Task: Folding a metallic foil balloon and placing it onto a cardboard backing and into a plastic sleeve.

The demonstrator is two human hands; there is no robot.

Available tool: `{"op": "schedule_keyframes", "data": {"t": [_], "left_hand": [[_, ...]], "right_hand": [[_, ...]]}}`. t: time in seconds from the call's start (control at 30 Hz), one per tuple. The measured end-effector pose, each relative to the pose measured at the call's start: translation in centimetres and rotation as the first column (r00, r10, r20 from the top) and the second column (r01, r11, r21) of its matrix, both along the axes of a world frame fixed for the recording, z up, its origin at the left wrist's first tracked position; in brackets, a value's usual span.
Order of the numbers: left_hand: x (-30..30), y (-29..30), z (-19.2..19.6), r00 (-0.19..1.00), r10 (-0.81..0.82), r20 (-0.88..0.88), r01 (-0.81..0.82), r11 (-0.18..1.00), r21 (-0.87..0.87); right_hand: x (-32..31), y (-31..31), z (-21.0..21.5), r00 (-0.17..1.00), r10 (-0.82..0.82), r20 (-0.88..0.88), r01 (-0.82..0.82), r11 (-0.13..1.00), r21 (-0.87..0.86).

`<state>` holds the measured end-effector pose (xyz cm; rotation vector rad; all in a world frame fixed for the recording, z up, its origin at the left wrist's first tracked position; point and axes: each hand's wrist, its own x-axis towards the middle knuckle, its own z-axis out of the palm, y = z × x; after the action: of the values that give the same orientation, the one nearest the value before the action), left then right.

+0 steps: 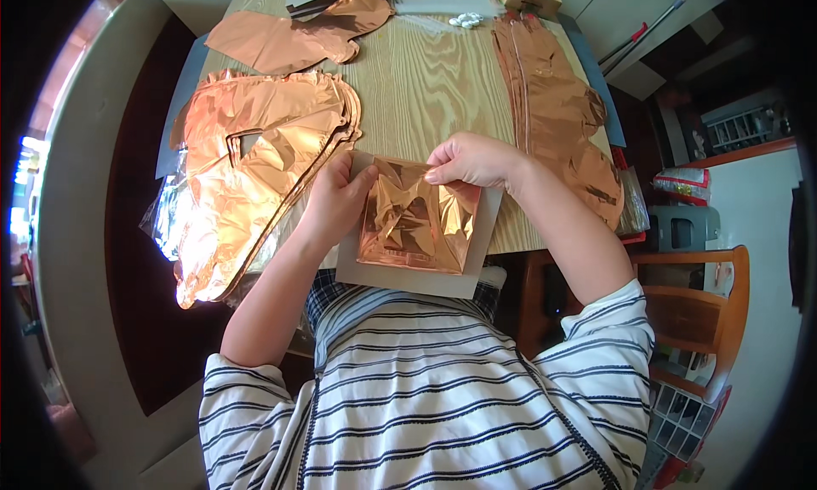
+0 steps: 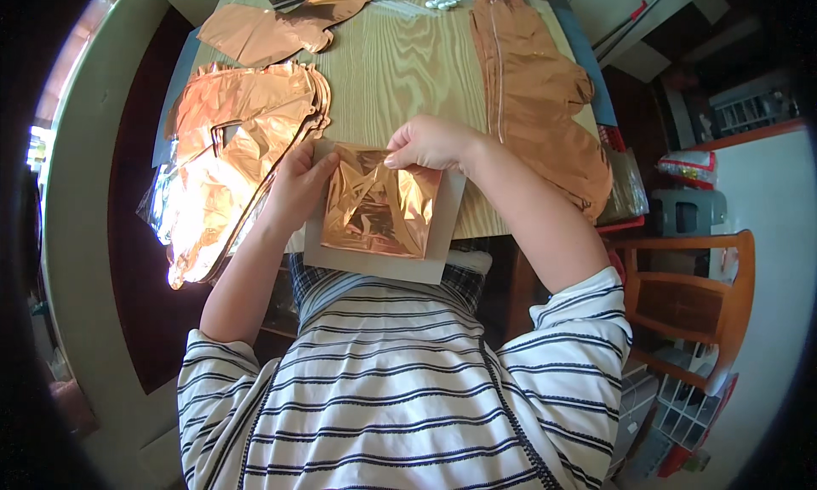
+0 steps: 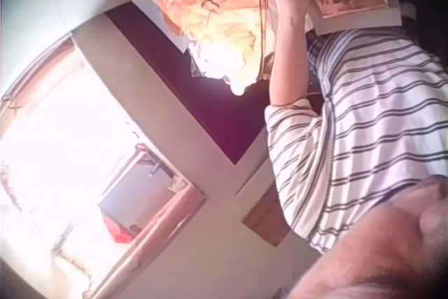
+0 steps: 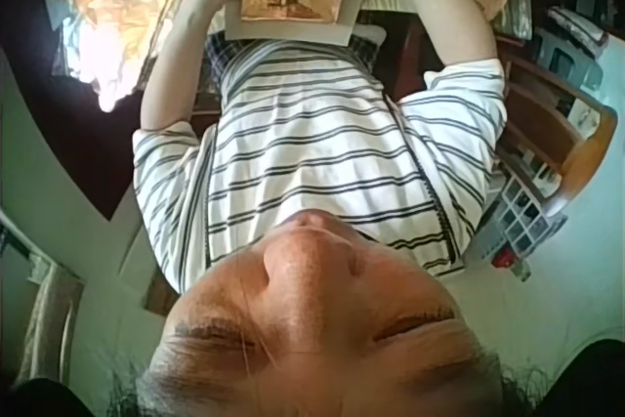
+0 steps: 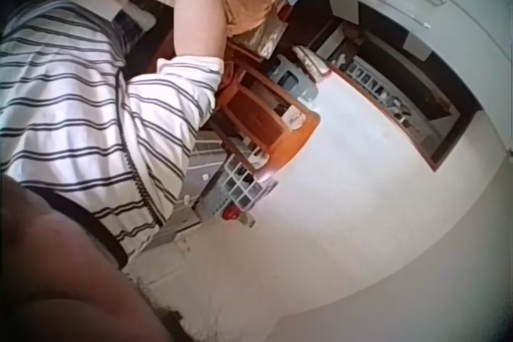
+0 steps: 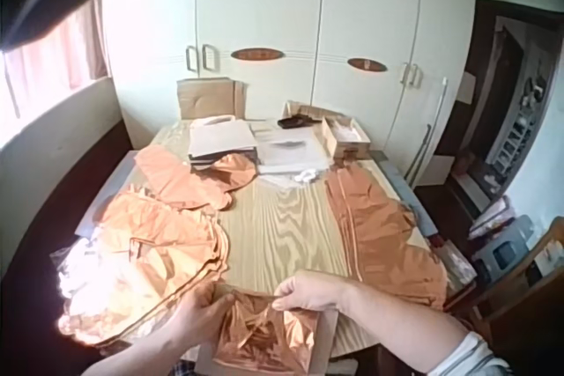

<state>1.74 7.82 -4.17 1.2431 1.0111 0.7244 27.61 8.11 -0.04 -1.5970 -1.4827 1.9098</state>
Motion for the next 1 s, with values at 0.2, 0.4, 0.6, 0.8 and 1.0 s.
{"op": "schedule_keyframes", "data": {"t": [0.2,0.4,0.6,0.8,1.0], "left_hand": [[1.4,0.2,0.7,0.975,0.203,-0.091,-0.176,0.954,0.244],[2.6,-1.8,3.1,0.906,0.035,-0.422,0.379,0.378,0.845],[2.0,-2.0,-0.3,0.689,0.045,-0.723,0.656,0.385,0.649],[2.2,-1.9,-0.7,0.686,0.063,-0.725,0.660,0.365,0.656],[2.5,-1.9,-1.1,0.653,0.093,-0.752,0.683,0.356,0.638]], "right_hand": [[1.1,1.4,-1.7,1.000,-0.016,-0.009,0.016,1.000,0.001],[0.9,2.9,-3.0,0.999,-0.018,0.044,0.018,1.000,0.007],[0.4,3.2,-2.0,0.985,0.031,0.172,-0.041,0.997,0.058],[-1.0,2.4,1.0,0.822,0.132,0.554,-0.286,0.937,0.201],[-1.8,-1.7,2.0,0.442,-0.266,0.857,-0.544,0.680,0.491]]}}
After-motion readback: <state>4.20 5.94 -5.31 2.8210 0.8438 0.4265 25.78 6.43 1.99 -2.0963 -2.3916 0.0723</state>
